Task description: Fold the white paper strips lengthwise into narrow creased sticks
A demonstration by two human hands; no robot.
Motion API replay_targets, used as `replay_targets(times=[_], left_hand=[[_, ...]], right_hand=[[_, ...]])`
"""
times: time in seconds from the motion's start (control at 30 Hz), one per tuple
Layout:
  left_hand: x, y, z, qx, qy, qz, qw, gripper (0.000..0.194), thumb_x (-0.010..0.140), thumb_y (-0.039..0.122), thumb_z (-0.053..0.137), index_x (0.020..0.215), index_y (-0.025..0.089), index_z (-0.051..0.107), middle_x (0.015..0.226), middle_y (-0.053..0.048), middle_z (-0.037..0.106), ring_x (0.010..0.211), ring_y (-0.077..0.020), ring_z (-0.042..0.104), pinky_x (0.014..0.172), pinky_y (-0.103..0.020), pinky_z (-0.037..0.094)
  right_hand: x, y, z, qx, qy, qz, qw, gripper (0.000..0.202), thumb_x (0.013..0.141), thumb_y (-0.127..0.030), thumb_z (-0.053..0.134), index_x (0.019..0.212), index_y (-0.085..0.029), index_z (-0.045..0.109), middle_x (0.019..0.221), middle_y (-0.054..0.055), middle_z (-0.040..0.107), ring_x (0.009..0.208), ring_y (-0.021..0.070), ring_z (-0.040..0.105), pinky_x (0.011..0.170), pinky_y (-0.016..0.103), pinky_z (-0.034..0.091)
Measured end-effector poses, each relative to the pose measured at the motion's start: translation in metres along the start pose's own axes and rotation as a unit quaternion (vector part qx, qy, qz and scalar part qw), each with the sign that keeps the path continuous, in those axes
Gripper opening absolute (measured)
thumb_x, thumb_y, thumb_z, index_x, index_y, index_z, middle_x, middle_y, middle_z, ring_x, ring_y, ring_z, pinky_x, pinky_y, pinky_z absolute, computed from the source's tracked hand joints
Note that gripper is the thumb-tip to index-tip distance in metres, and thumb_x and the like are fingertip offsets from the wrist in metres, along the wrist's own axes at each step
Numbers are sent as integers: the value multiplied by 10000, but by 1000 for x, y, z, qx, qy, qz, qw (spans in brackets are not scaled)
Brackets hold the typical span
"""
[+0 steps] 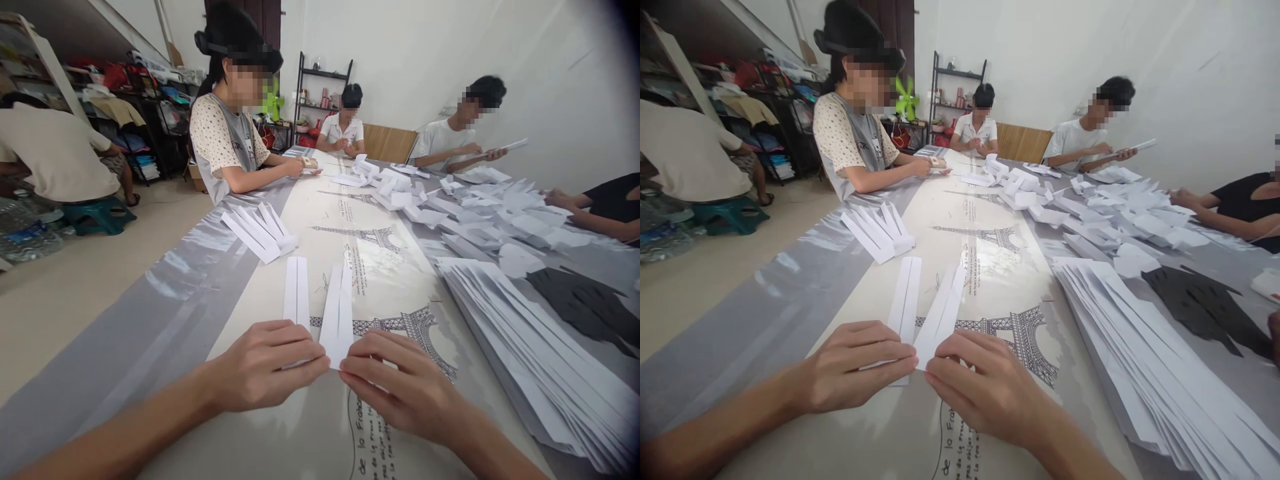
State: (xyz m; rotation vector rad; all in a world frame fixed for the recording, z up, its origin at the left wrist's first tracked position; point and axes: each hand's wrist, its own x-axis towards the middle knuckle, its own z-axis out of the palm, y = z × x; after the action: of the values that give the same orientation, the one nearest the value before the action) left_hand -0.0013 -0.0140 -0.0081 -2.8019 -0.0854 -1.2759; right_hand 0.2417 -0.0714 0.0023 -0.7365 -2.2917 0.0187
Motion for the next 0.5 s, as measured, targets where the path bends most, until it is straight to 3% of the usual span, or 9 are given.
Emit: replay_targets(times=[0.27,0.5], left_hand=[[7,2,-7,30,-26,32,999,104,924,49,597,993,94,661,909,-112,740,776,-194,668,629,-314,568],[5,3,-8,29,-26,49,998,103,928,52,604,978,90,686,907,-94,748,773,-172,668,589,-281,546]], right_hand=[[0,-7,1,-38,24,-29,999,216,901,48,598,927,-159,655,790,31,691,621,130,546,553,301,446],[2,-6,-11,-59,-5,-56,997,183,888,40,632,967,-125,643,848,43,713,666,132,573,562,309,445]])
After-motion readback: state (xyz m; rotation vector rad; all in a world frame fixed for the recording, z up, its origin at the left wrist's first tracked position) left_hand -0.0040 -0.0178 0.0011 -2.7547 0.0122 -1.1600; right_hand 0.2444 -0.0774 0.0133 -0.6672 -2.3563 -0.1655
